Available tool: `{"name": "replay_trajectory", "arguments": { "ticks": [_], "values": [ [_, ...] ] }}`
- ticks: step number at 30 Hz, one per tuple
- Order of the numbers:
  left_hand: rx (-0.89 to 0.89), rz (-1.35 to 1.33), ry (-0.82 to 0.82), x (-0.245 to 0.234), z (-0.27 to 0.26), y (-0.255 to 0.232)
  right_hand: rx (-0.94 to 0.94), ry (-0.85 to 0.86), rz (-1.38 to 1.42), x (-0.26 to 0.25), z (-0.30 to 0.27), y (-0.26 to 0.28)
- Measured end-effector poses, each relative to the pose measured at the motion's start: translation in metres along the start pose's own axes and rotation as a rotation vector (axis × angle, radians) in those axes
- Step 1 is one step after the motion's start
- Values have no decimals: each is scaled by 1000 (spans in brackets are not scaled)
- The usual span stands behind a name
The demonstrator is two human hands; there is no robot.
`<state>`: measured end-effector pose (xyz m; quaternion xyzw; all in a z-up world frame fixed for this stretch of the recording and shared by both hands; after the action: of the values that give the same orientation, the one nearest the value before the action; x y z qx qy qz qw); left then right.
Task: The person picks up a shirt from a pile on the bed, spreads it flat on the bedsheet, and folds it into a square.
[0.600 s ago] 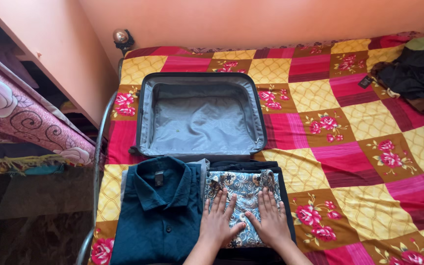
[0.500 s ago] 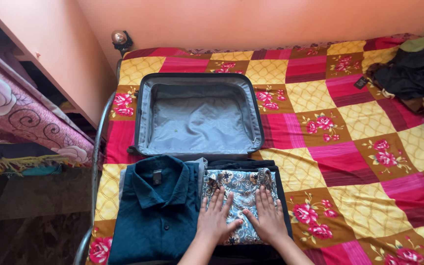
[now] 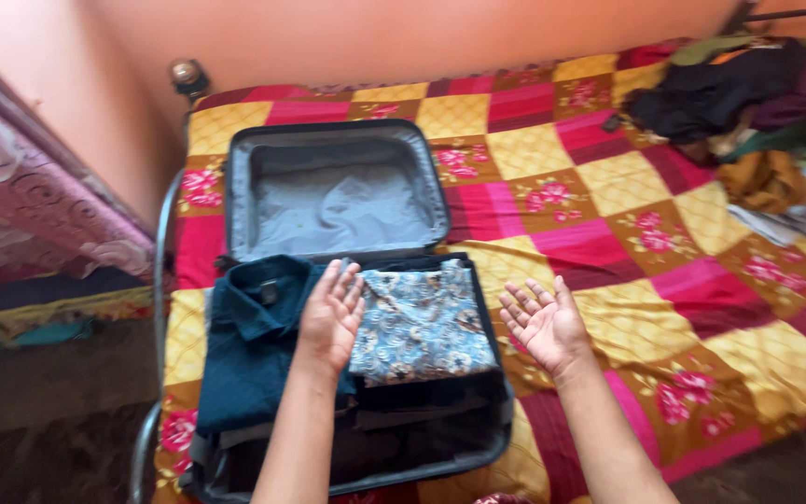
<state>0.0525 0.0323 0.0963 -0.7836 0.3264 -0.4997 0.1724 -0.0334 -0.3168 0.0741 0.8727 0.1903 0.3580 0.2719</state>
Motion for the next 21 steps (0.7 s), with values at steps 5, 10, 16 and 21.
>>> {"name": "replay_trajectory", "arguments": {
  "ticks": [5,10,16,21],
  "values": [
    [-81,-164,58,39,-37,27,-143,105,170,-57,-41,73],
    [-148,-190,140,93,-66,78,-250,102,331,-104,-83,137],
    [-202,-178,210,154,-98,157,-300,146,420,-167,-114,196],
    [-253,-163,209,201,-130,241,-303,112,444,-249,-129,247]
  ]
}}
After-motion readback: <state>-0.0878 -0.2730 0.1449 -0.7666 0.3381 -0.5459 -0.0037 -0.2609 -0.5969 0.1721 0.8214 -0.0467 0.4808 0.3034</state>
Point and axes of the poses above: each hand's wrist, its own z-axis towards the middle knuckle, its own x-axis out of the palm, y = z × x, the point moved 5 cm from there along z, towards the middle knuckle, and after that the axes turned 14 degrees about -y, right-handed, at the moved point
